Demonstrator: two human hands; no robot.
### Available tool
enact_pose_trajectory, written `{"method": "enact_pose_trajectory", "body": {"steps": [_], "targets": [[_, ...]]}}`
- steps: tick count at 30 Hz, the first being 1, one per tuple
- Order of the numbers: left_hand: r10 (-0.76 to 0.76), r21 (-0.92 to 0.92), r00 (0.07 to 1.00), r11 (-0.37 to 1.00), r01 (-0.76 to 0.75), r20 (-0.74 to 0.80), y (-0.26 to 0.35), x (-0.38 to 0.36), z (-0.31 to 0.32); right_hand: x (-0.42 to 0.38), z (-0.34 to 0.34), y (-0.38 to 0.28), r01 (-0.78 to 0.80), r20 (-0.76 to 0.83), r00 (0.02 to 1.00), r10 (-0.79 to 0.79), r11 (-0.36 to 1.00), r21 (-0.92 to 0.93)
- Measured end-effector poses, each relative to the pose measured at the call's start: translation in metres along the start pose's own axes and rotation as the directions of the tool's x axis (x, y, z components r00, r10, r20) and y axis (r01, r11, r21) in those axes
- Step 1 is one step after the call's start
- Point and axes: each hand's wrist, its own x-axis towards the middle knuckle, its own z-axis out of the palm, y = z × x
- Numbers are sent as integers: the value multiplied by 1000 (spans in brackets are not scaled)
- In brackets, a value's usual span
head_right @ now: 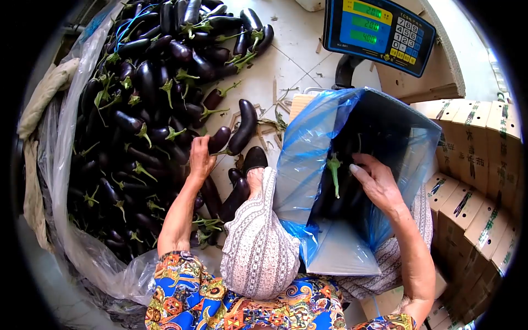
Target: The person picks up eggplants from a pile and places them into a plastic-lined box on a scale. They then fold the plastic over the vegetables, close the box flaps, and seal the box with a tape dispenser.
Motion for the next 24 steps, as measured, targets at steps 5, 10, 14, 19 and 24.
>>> {"method": "enact_pose_trajectory", "body": {"steps": [5, 10, 14, 19, 24], "targets": [[-290, -680, 956, 692, 241, 44, 61, 2, -95, 0, -4, -16, -28, -9, 1000, 30, 986, 165], [-161, -949, 973, 242, 202, 166, 108, 20, -153, -10, -13, -71, 158, -81, 987, -140, 939, 306], [137, -958, 972, 243, 154, 191, 174, 43, -181, -21, -36, -80, 211, -199, 963, -182, 968, 134], [240, -927, 923, 303, 223, 301, 218, 55, -171, -6, -11, -41, -225, 44, 974, 224, 913, 340], [415, -911, 835, -36, 411, 360, 248, 62, -171, 24, 52, -20, -323, 206, 946, 251, 780, 535]]}}
